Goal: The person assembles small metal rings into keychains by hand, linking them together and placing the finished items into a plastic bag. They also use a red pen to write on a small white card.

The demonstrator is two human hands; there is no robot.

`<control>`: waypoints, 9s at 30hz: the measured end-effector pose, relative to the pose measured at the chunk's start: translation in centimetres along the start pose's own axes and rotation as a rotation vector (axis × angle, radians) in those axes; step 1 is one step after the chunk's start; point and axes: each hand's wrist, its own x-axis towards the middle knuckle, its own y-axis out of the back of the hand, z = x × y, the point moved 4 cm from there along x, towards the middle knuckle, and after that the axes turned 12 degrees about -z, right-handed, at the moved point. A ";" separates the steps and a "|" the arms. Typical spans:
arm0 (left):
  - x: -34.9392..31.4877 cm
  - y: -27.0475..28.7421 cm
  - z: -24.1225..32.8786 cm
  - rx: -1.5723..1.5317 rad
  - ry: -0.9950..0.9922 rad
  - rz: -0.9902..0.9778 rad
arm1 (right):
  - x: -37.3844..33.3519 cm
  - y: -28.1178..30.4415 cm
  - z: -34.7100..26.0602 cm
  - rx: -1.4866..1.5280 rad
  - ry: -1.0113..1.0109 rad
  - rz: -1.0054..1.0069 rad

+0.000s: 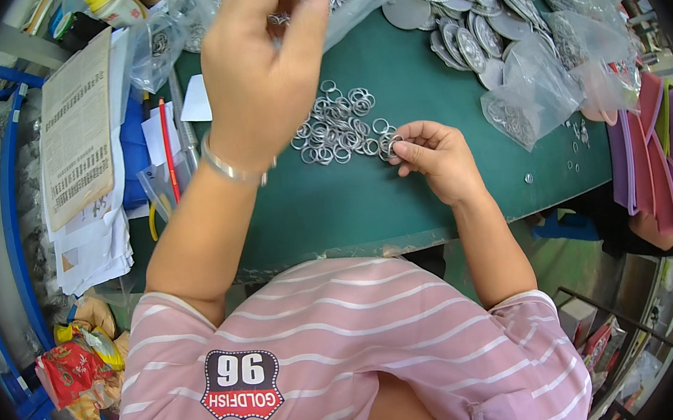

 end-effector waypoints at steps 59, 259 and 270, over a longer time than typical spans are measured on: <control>-17.3 -10.1 -0.9 -1.754 1.438 -0.532 | 1.0 0.0 -2.0 -1.113 0.325 0.180; -17.3 -9.1 -0.5 -1.604 1.564 -0.473 | -1.2 -1.8 -1.2 -1.033 0.458 0.039; -17.0 -8.6 -0.4 -1.681 1.498 -0.421 | -1.5 -2.0 -2.1 -0.901 0.221 -0.189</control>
